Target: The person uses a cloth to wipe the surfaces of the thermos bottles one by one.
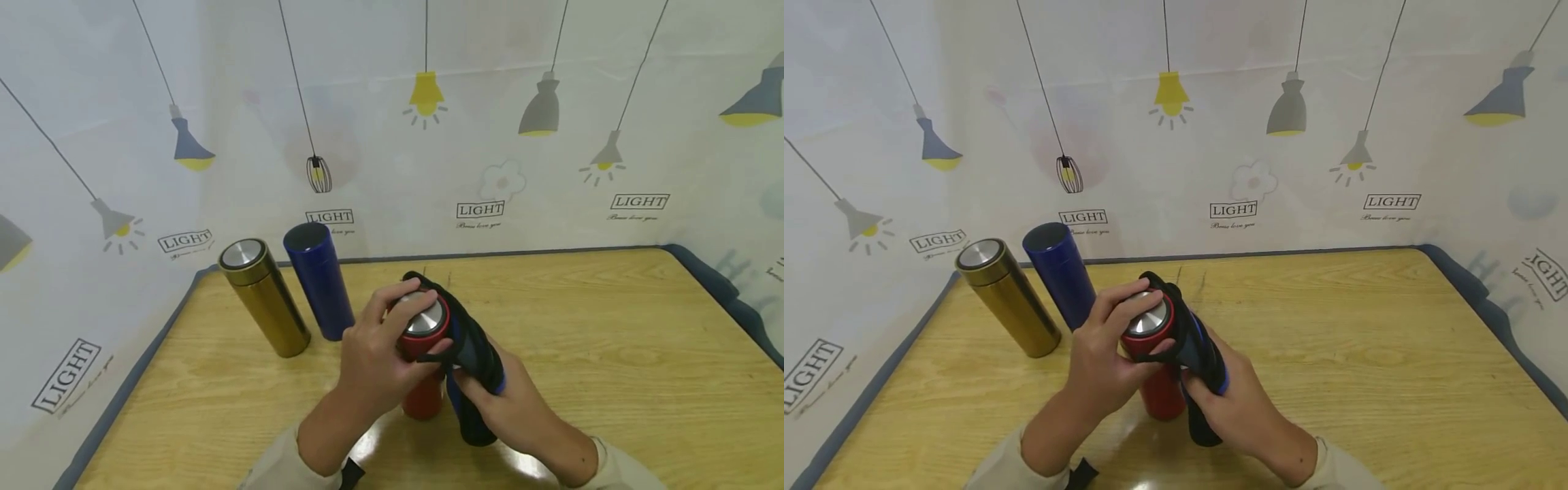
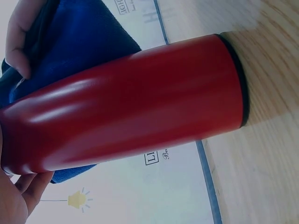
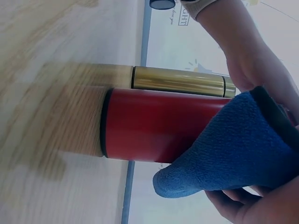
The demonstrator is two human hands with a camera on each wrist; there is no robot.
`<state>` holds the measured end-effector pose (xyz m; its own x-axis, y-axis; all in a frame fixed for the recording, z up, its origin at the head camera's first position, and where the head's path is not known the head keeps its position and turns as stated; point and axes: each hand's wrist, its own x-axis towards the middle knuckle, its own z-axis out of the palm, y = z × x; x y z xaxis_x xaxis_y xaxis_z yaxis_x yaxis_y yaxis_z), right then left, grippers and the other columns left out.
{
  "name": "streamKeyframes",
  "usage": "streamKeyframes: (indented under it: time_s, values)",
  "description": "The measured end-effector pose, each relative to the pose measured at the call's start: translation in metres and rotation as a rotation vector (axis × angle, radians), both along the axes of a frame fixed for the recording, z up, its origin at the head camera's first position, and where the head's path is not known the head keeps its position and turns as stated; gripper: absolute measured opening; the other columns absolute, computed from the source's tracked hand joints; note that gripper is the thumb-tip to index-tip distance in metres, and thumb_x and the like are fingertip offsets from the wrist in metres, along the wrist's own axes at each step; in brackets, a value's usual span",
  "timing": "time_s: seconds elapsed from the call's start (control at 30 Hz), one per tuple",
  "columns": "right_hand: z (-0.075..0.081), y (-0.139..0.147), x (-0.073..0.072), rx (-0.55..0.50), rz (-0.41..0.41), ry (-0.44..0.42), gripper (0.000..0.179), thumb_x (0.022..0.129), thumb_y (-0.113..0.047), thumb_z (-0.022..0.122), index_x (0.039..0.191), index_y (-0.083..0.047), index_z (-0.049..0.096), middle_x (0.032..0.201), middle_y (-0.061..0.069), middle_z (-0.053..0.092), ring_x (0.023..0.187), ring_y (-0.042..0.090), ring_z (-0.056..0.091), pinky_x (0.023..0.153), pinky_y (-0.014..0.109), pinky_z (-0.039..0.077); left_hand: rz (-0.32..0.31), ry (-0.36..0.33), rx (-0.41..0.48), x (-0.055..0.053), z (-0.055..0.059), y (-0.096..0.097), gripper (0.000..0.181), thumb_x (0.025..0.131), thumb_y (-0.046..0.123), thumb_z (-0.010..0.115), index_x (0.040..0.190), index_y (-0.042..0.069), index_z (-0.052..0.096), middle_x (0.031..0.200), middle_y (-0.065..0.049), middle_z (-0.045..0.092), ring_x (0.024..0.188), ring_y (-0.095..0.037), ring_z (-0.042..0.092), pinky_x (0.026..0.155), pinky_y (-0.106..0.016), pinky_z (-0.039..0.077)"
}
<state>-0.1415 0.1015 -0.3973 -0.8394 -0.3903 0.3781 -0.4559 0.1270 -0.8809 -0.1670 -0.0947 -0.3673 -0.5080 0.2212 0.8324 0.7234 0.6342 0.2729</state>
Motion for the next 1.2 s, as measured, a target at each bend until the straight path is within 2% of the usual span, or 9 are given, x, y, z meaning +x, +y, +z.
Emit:
streamKeyframes:
  time_s: [0.17, 0.37, 0.57, 0.7, 0.9, 1.2]
  values:
    - [-0.007, -0.001, -0.003, 0.029, -0.029, -0.026, 0.056, 0.090, 0.007, 0.057, 0.139, -0.019, 0.051, 0.114, 0.003, 0.067, 0.093, 0.013, 0.064, 0.081, 0.028, 0.055, 0.008, 0.010, -0.002, 0.000, 0.000, 0.000, 0.050, 0.094, 0.057, 0.058, 0.127, 0.018, 0.065, 0.127, -0.009, 0.062, 0.100, -0.024, 0.071, 0.065, -0.032, 0.062]
    - [-0.011, -0.003, -0.006, 0.066, -0.007, -0.082, 0.069, 0.085, 0.008, 0.059, 0.145, -0.024, 0.046, 0.117, 0.003, 0.066, 0.093, 0.016, 0.064, 0.081, 0.029, 0.055, 0.005, 0.001, -0.001, 0.000, 0.000, 0.000, 0.050, 0.093, 0.054, 0.063, 0.128, 0.019, 0.065, 0.127, -0.008, 0.062, 0.100, -0.024, 0.071, 0.067, -0.032, 0.062]
    - [-0.011, -0.004, -0.006, 0.081, -0.011, -0.100, 0.069, 0.087, 0.008, 0.057, 0.147, -0.025, 0.044, 0.118, 0.003, 0.066, 0.092, 0.017, 0.065, 0.081, 0.030, 0.055, 0.002, -0.007, -0.005, 0.001, 0.001, -0.001, 0.049, 0.090, 0.049, 0.070, 0.128, 0.018, 0.064, 0.128, -0.009, 0.062, 0.102, -0.024, 0.071, 0.069, -0.032, 0.062]
    - [-0.009, -0.003, -0.004, 0.042, -0.005, -0.066, 0.067, 0.092, 0.009, 0.052, 0.148, -0.026, 0.044, 0.115, 0.003, 0.065, 0.091, 0.020, 0.065, 0.080, 0.030, 0.055, -0.001, -0.001, -0.003, 0.000, 0.001, 0.000, 0.049, 0.092, 0.051, 0.066, 0.128, 0.018, 0.065, 0.128, -0.009, 0.062, 0.102, -0.024, 0.071, 0.069, -0.032, 0.062]
    - [-0.002, 0.000, 0.000, -0.021, -0.005, 0.006, 0.063, 0.094, 0.010, 0.048, 0.148, -0.023, 0.045, 0.123, 0.005, 0.063, 0.099, 0.014, 0.061, 0.085, 0.026, 0.053, -0.008, 0.009, 0.006, 0.000, 0.000, 0.000, 0.049, 0.094, 0.054, 0.060, 0.127, 0.017, 0.065, 0.128, -0.009, 0.062, 0.103, -0.025, 0.071, 0.068, -0.031, 0.062]
    - [-0.002, -0.001, -0.001, -0.026, 0.006, -0.008, 0.058, 0.092, 0.011, 0.049, 0.144, -0.015, 0.048, 0.114, 0.006, 0.064, 0.093, 0.015, 0.062, 0.080, 0.028, 0.055, -0.005, 0.009, 0.005, -0.001, 0.000, 0.000, 0.049, 0.094, 0.054, 0.060, 0.127, 0.017, 0.065, 0.127, -0.010, 0.062, 0.102, -0.025, 0.071, 0.068, -0.030, 0.062]
